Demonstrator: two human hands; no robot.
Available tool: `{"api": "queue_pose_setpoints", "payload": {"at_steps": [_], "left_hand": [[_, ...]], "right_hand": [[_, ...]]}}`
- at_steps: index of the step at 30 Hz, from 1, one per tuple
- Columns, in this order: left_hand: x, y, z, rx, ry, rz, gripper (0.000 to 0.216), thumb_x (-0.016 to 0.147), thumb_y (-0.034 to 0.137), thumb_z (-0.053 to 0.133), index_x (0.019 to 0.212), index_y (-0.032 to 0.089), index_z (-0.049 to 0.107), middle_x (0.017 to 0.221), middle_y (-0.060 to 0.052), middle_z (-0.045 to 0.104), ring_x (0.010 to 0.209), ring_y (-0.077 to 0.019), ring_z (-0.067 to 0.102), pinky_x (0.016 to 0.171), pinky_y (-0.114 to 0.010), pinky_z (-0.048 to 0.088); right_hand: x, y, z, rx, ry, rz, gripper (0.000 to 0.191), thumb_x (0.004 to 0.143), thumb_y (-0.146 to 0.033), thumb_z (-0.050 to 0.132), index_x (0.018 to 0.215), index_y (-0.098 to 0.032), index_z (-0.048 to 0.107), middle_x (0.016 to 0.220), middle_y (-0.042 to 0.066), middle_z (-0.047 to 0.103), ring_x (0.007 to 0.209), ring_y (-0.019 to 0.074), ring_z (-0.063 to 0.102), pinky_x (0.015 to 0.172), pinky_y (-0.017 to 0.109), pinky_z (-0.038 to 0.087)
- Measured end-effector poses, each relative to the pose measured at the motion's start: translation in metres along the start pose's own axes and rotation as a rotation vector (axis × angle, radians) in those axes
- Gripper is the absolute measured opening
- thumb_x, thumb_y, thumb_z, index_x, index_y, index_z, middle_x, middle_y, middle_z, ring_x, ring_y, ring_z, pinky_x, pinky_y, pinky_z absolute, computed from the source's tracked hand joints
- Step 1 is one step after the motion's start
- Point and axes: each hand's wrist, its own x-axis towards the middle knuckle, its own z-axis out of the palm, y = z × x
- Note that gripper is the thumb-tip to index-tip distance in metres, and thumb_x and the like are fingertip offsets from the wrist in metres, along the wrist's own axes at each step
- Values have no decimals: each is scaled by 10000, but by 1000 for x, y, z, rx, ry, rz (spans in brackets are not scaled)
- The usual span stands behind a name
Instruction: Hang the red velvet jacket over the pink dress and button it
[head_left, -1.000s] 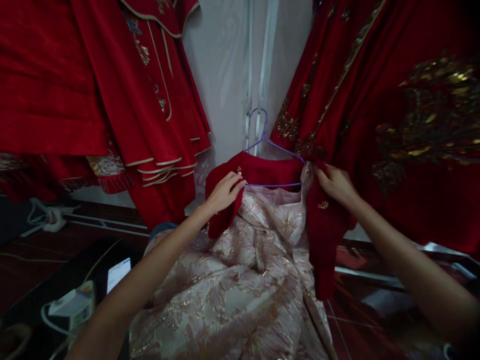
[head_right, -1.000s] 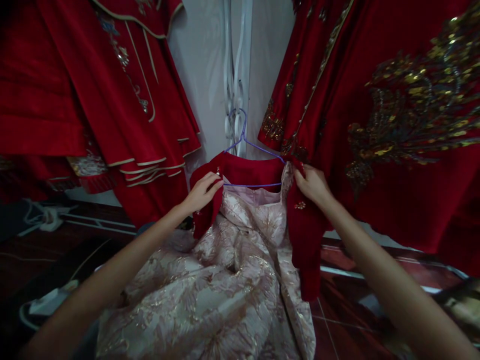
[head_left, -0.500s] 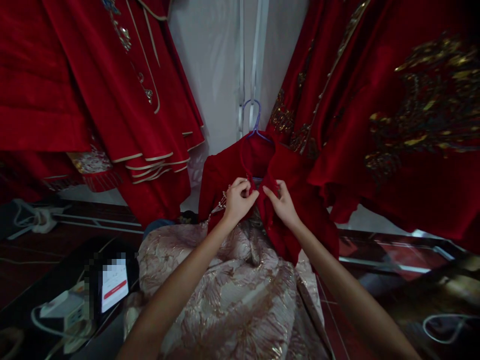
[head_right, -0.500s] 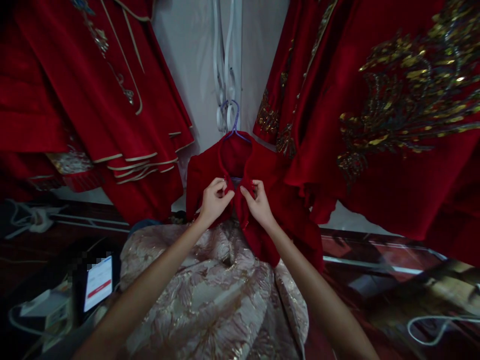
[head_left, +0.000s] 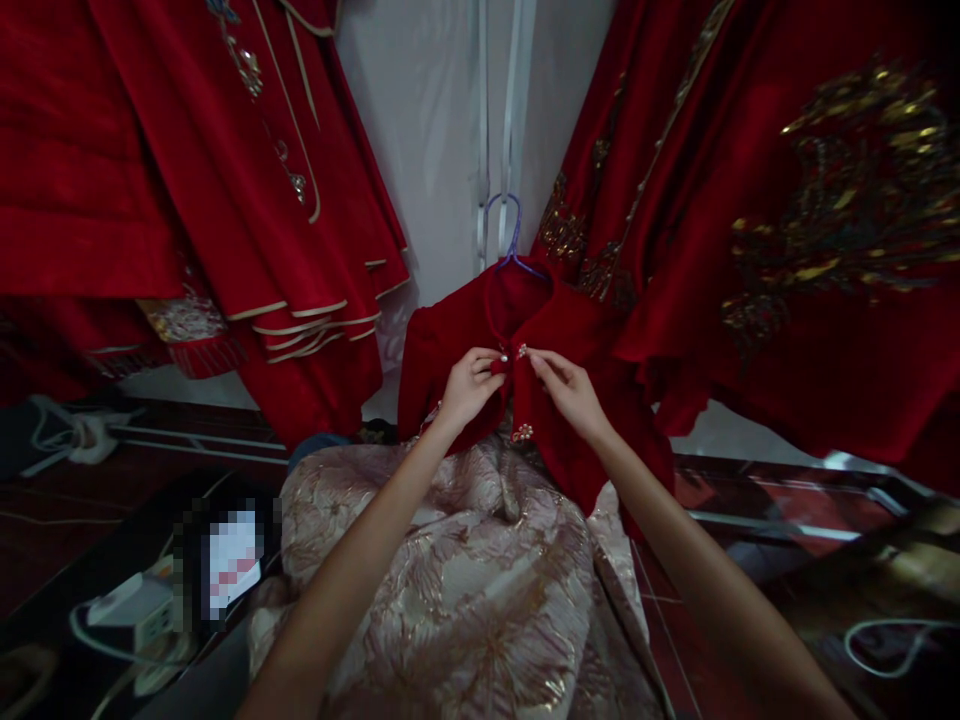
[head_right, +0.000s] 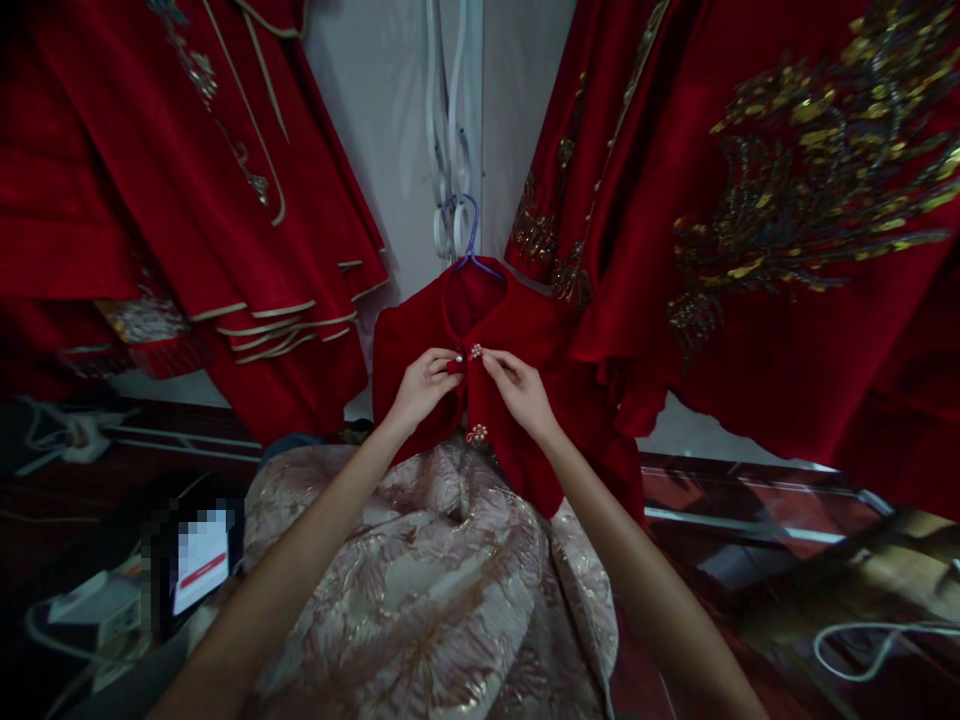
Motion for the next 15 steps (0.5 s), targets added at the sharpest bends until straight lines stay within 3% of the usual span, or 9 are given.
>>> {"api": "queue_pose_setpoints", "payload": {"at_steps": [7, 11, 15], "left_hand": [[4, 6, 0, 110, -43, 59, 258, 647, 85, 586, 894, 153, 553, 883, -29, 647, 747, -84, 617, 698, -210, 483], [5, 11, -3, 252, -123, 88, 244, 638, 41, 546, 851, 159, 536, 776, 9, 623, 685, -69, 602, 636, -173, 473], [6, 19, -6, 427, -176, 179, 213, 657, 50, 539, 836, 166, 536, 747, 8, 627, 658, -80, 606, 604, -175, 475]], "right_hand": [[19, 1, 11, -36, 22, -202, 272, 787, -467, 579, 918, -228, 579, 935, 20, 643, 871, 140, 611, 794, 266, 495], [14, -1, 12, -89, 0, -209, 278, 787, -467, 579, 915, -220, 586, 918, 28, 650, 828, 147, 622, 758, 275, 509], [6, -7, 13, -172, 85, -237, 273, 781, -470, 583, 867, -211, 603, 888, 30, 665, 827, 164, 634, 762, 294, 520]]}}
